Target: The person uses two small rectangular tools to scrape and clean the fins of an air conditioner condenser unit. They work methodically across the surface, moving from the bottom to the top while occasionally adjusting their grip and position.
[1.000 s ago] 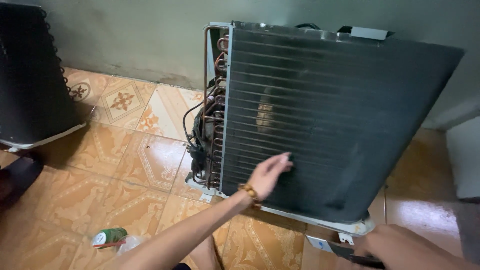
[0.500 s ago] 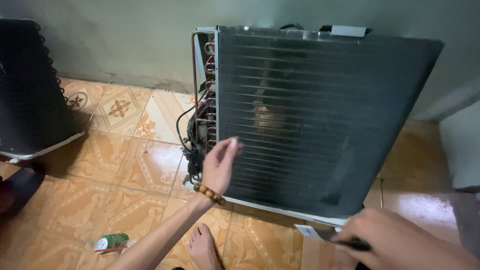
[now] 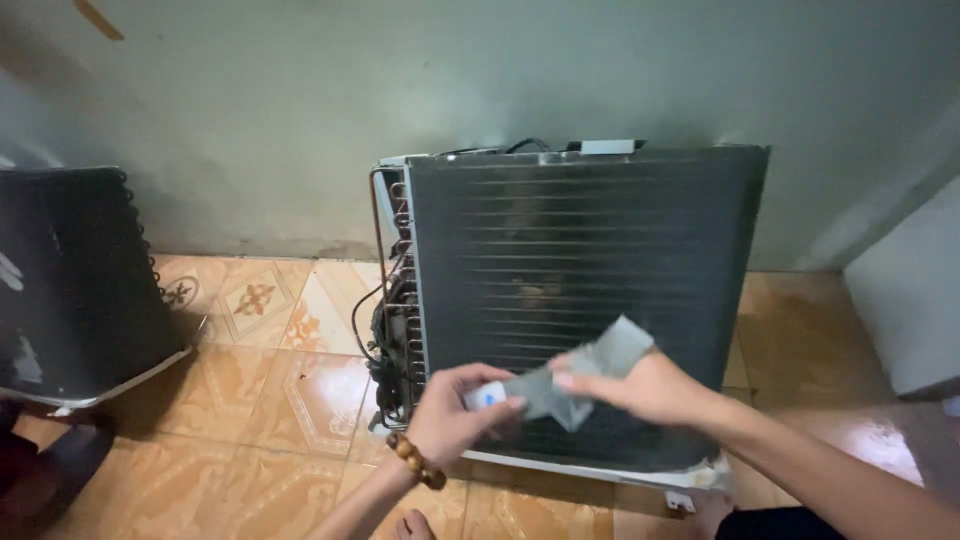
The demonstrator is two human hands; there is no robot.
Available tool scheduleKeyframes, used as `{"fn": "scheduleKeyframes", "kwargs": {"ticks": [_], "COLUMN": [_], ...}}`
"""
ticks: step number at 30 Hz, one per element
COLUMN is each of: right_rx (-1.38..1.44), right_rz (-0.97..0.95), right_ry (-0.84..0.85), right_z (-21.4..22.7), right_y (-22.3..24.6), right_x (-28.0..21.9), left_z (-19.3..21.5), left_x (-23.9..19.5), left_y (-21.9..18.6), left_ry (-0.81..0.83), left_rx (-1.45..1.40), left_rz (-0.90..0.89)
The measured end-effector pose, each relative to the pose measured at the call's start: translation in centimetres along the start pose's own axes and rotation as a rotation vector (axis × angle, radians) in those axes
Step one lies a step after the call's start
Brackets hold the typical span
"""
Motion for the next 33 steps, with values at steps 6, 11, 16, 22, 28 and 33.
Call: {"fn": "scheduleKeyframes", "kwargs": {"ticks": [6,11,16,22,28,33], "right_rx": [0.648,0.806,0.700,0.439,-0.059,-0.196], "right_rz": [-0.273,-0.176,0.131,0.306,0.473,0.547], "right_ry": [-0.433,-0.551,-0.807,-0.980,-1.028,-0.947], "right_z": [3.3,8.0,13.4,13.3,9.7,8.3], "right_y": [2.5,1.4,1.9,2.3,3.7,5.2], "right_x": [-2.1,-0.2,4.2,5.9,3.2,4.3], "left_z": [2.2,1.6,3.6,6.5,8.6,7.3], "left_x": [1.7,2.0,7.2,10.0,11.6,13.5], "left_y": [0.4,-7.3,-13.7,-16.6,-14.9,-12.7], "left_ry": [-0.154,-0.197,-0.424,-0.557,-0.650,-0.599], "left_rx": [0.153,0.393,0.717,0.415,0.330,0.102], "left_rz": [-0.122,-0.187,-0.470,-0.549,-0.553,-0.592]}}
Point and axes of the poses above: each hand's wrist, its own x-axis towards the middle knuckle, its own z-axis out of the back of the hand, y = z × x, the point moved 7 cm from there along x, towards the middle knuckle, and after that the axes turned 1 degree about z, right-handed, at the moved point
